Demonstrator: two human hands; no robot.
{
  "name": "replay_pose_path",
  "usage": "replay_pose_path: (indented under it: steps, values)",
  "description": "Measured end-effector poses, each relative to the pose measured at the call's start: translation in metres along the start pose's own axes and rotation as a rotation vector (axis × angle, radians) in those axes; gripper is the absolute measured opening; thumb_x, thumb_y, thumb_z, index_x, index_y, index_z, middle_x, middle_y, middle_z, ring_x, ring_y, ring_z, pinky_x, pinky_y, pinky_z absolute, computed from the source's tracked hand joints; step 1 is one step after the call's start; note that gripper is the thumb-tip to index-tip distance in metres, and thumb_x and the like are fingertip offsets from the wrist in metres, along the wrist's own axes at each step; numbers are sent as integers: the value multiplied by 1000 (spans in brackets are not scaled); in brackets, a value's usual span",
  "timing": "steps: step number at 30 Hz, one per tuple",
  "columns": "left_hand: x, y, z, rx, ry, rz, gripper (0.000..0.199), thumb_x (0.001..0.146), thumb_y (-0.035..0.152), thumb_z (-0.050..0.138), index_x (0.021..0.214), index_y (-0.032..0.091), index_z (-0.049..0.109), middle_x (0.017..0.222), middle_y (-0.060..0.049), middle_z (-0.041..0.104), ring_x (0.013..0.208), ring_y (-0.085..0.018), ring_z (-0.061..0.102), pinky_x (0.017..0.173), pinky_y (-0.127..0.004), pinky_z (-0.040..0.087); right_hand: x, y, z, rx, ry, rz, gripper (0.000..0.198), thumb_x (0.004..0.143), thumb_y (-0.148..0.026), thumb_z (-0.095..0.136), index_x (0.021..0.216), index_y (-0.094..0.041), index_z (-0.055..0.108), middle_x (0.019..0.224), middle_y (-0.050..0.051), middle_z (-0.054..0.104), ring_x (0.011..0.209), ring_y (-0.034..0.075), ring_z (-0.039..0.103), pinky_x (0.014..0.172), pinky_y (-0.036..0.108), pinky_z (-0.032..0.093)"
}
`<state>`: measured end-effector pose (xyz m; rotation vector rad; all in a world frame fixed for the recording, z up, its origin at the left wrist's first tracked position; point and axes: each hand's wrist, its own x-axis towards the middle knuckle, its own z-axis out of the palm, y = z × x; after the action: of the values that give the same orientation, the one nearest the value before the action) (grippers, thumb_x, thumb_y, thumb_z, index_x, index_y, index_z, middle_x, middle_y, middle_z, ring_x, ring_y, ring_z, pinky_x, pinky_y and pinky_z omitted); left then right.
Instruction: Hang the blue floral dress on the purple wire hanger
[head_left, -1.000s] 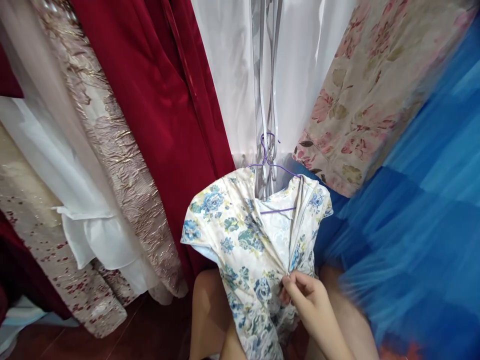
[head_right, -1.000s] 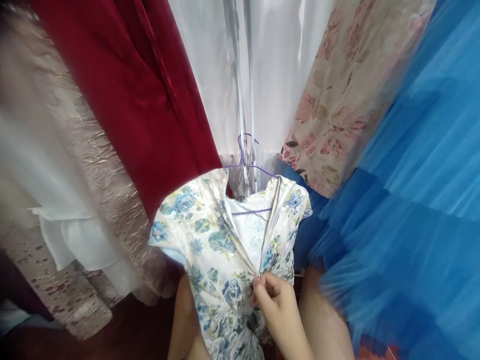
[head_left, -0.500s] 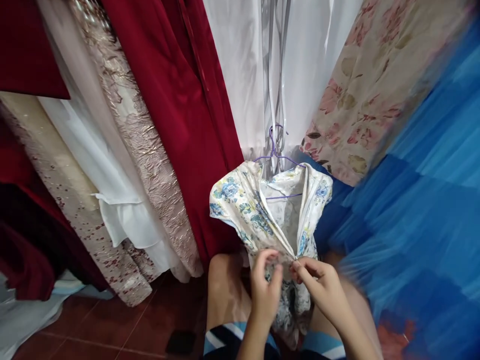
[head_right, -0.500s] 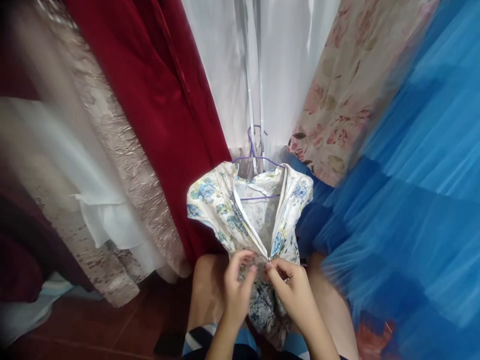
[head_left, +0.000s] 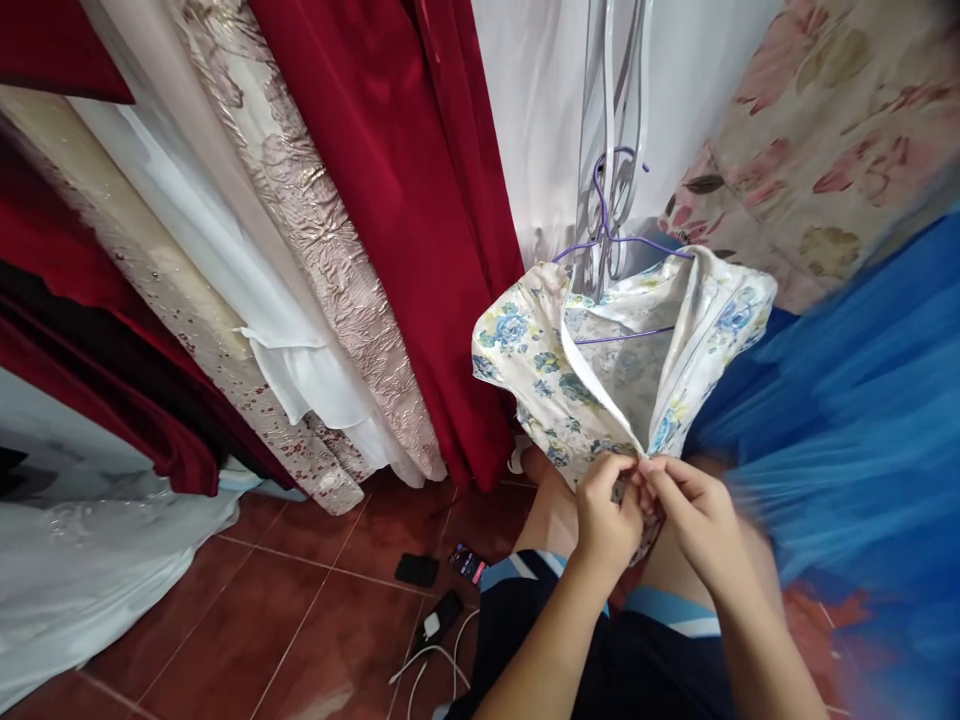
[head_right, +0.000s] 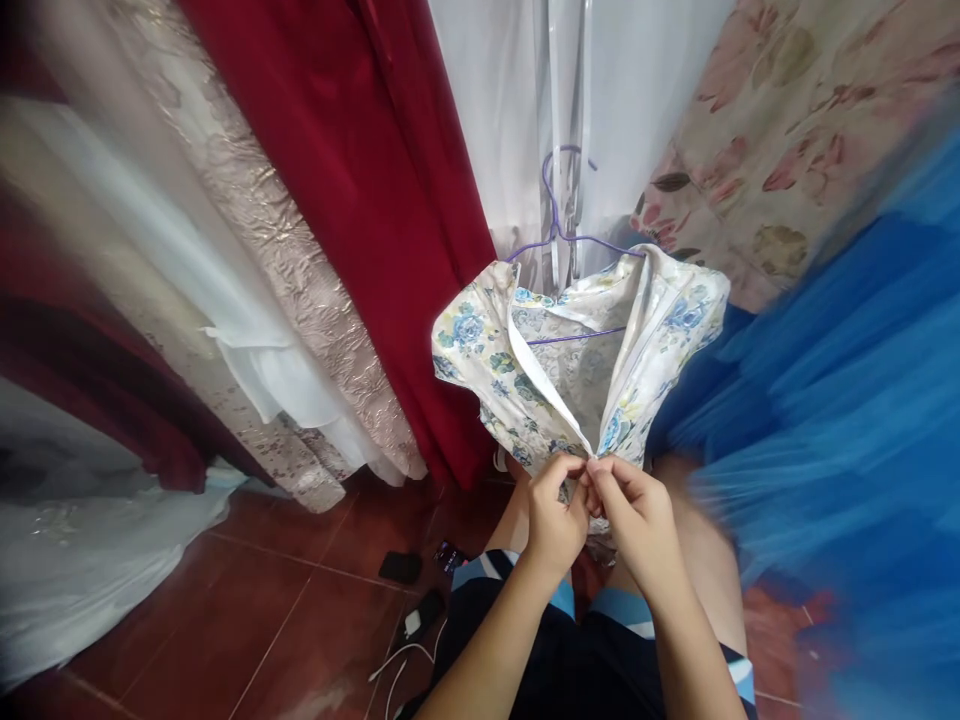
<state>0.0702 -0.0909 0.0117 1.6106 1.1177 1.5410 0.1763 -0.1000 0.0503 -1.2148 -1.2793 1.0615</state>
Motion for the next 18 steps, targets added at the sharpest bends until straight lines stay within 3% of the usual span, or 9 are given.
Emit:
replay_pose_path:
  steps: [6, 10, 13, 18]
  values:
    - [6, 3, 0, 29, -46, 23, 19, 92, 11, 53, 76, 19, 55, 74, -1, 59, 76, -17, 58, 74, -29, 45, 3, 6, -1, 179, 74, 126, 30, 88, -42, 66, 68, -20, 65, 56, -2, 55, 53, 12, 47, 51, 24, 37]
    - [2, -6, 3, 47, 1, 38, 18, 92, 13, 54, 76, 19, 56, 76, -3, 61, 77, -18, 59, 74, -29, 46, 11, -2, -1, 316, 62, 194, 31, 85, -45, 70, 71, -17, 69, 48, -2, 54, 43, 10, 43, 43, 24, 31]
    - [0, -15, 3, 50, 21, 53, 13, 93, 16, 53, 81, 19, 59, 79, -5, 63, 78, -19, 61, 75, -30, 47, 33, -20, 1, 349, 49, 163, 30, 81, -45, 73, 75, -15, 72, 47, -3, 53, 38, 8, 40, 40, 24, 28]
    - [2, -23, -5, 112, 42, 52, 11, 93, 20, 56, 84, 19, 62, 79, -4, 65, 76, -19, 62, 72, -28, 48, 97, -66, 5, 380, -37, 27, 32, 78, -46, 73, 77, -13, 72, 46, -6, 48, 35, 7, 35, 37, 24, 20]
